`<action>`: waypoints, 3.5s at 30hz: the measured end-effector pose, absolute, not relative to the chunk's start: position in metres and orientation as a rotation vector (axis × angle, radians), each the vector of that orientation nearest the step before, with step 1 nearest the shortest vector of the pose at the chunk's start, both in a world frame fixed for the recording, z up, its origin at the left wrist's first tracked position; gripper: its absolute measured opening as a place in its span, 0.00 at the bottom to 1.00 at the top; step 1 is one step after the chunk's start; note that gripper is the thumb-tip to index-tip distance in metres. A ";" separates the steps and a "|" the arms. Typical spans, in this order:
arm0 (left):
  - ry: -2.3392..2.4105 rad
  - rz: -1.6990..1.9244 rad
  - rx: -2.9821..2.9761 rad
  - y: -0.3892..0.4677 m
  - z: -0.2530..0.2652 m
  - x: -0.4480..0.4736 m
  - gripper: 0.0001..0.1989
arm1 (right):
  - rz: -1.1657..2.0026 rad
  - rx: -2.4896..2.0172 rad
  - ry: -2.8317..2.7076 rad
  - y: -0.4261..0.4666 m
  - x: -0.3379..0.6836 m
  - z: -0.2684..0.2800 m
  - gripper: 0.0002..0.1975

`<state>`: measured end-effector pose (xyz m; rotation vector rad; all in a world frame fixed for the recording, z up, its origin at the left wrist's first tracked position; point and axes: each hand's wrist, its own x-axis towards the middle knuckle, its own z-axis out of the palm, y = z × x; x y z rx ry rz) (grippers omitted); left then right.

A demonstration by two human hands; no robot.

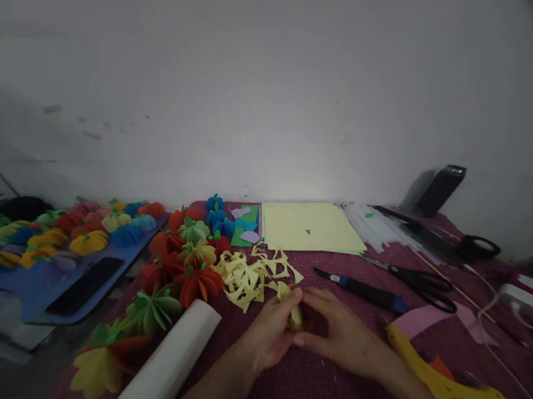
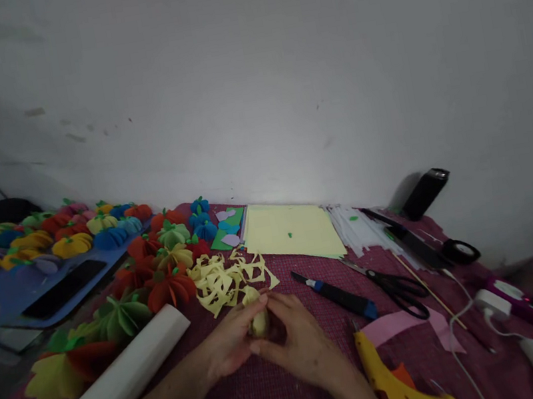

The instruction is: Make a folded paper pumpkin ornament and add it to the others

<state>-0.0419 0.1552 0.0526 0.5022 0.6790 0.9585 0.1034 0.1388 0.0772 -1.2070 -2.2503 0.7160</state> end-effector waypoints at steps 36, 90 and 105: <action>0.558 0.847 0.388 0.151 0.065 -0.043 0.12 | 0.665 -1.190 -1.989 0.139 0.100 0.070 0.24; 0.679 1.228 0.534 0.146 0.056 -0.034 0.13 | 0.406 -1.394 -2.063 0.132 0.086 0.069 0.10; 0.693 1.241 0.476 0.149 0.061 -0.035 0.22 | 0.408 -1.437 -2.060 0.136 0.094 0.075 0.10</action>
